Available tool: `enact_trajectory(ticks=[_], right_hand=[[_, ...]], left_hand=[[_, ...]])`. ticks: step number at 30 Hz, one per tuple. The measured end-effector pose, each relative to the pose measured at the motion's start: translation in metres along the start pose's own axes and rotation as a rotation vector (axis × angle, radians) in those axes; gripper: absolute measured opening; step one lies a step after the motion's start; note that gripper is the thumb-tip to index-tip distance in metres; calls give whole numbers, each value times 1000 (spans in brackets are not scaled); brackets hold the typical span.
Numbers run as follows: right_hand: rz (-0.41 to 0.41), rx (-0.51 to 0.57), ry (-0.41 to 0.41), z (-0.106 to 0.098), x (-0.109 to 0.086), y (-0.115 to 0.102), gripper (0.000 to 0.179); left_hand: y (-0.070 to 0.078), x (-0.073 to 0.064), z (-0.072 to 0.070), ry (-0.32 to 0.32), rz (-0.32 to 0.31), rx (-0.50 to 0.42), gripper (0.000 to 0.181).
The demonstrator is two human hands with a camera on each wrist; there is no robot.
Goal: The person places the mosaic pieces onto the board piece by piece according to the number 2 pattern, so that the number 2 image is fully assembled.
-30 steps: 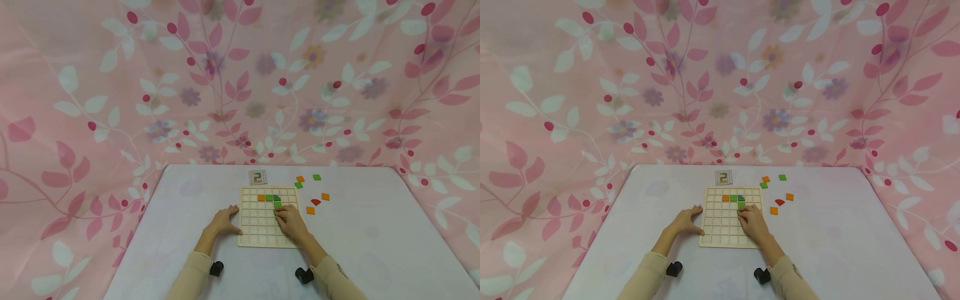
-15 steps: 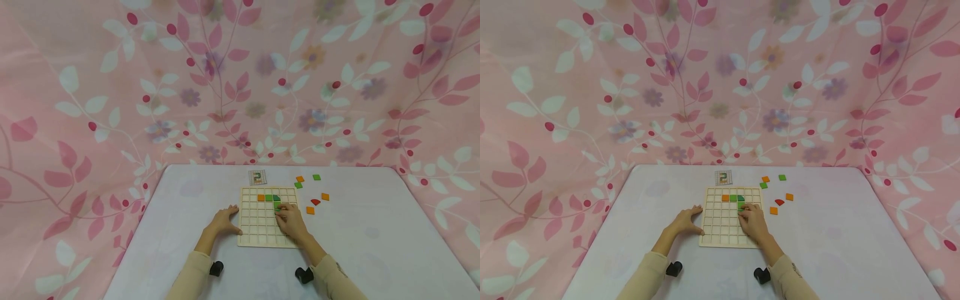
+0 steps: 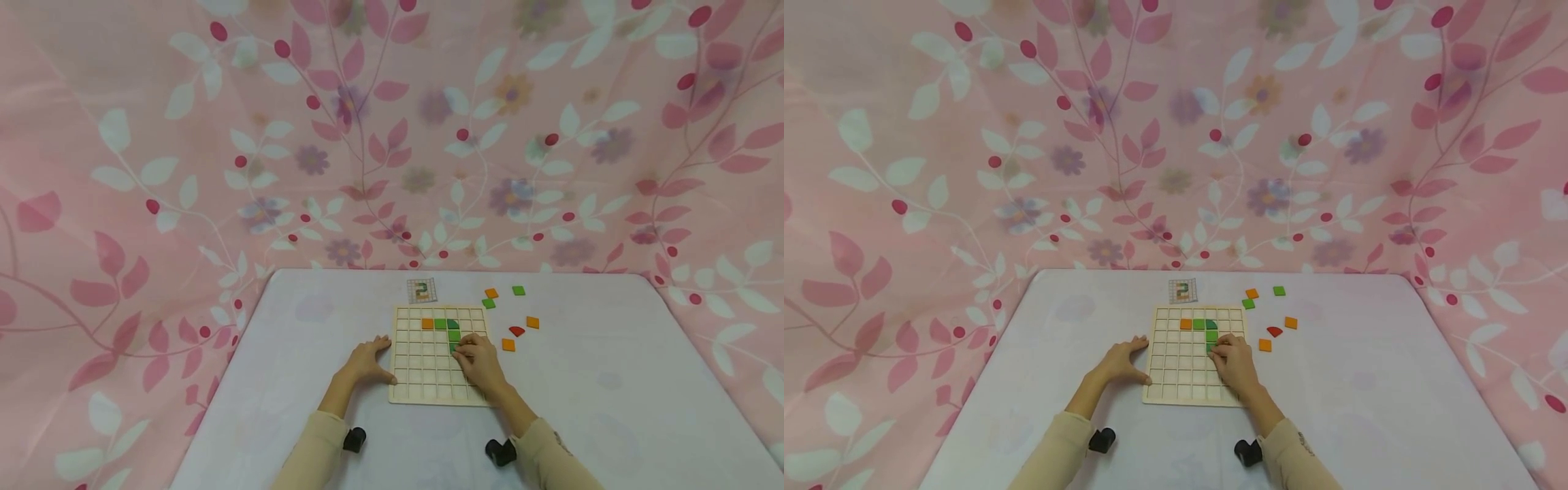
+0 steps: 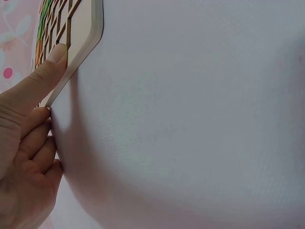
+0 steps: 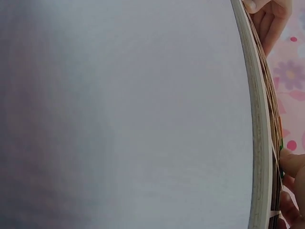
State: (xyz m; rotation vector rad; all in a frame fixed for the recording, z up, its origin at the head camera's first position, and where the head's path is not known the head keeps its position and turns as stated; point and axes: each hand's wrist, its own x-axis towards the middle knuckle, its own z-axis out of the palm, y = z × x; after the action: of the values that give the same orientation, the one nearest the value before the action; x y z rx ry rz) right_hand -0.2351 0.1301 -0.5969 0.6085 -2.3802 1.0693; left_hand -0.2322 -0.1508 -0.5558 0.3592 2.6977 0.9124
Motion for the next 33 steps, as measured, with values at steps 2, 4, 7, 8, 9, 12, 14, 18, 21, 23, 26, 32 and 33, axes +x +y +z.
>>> enact_trajectory(ticks=[2,4,7,8,9,12,14,18,21,23,26,32,33], right_hand=[[78,31,-12,0,1,-2,11],[191,69,-15,-2,3,-5,12],[304,88,5,-2,3,-9,17],[322,94,12,-3,2,-9,19],[328,94,11,-3,2,-10,21],[317,127,-28,-8,2,-9,24],[324,152,-66,-15,4,-6,24],[333,135,-41,-31,16,8,22],[315,26,45,-38,29,31,24],[300,-43,58,-41,38,49,28],[264,-134,-19,-44,49,71,36],[275,-326,-309,-50,61,81,40],[287,-349,-344,-51,63,80,39]], left_hand=[[0,0,0,0,3,0,89],[0,0,0,2,5,-4,89],[-1,1,1,3,6,-2,89],[-1,1,2,5,7,-2,89],[-1,1,2,4,5,-5,89],[-2,1,2,3,2,-3,89],[-2,1,2,3,-1,-2,89],[-2,1,2,8,0,2,89],[-2,0,1,11,1,3,89],[-3,0,1,12,0,2,89],[-4,1,1,16,4,4,88],[-5,2,2,11,8,5,89],[-5,2,2,10,6,2,90]])
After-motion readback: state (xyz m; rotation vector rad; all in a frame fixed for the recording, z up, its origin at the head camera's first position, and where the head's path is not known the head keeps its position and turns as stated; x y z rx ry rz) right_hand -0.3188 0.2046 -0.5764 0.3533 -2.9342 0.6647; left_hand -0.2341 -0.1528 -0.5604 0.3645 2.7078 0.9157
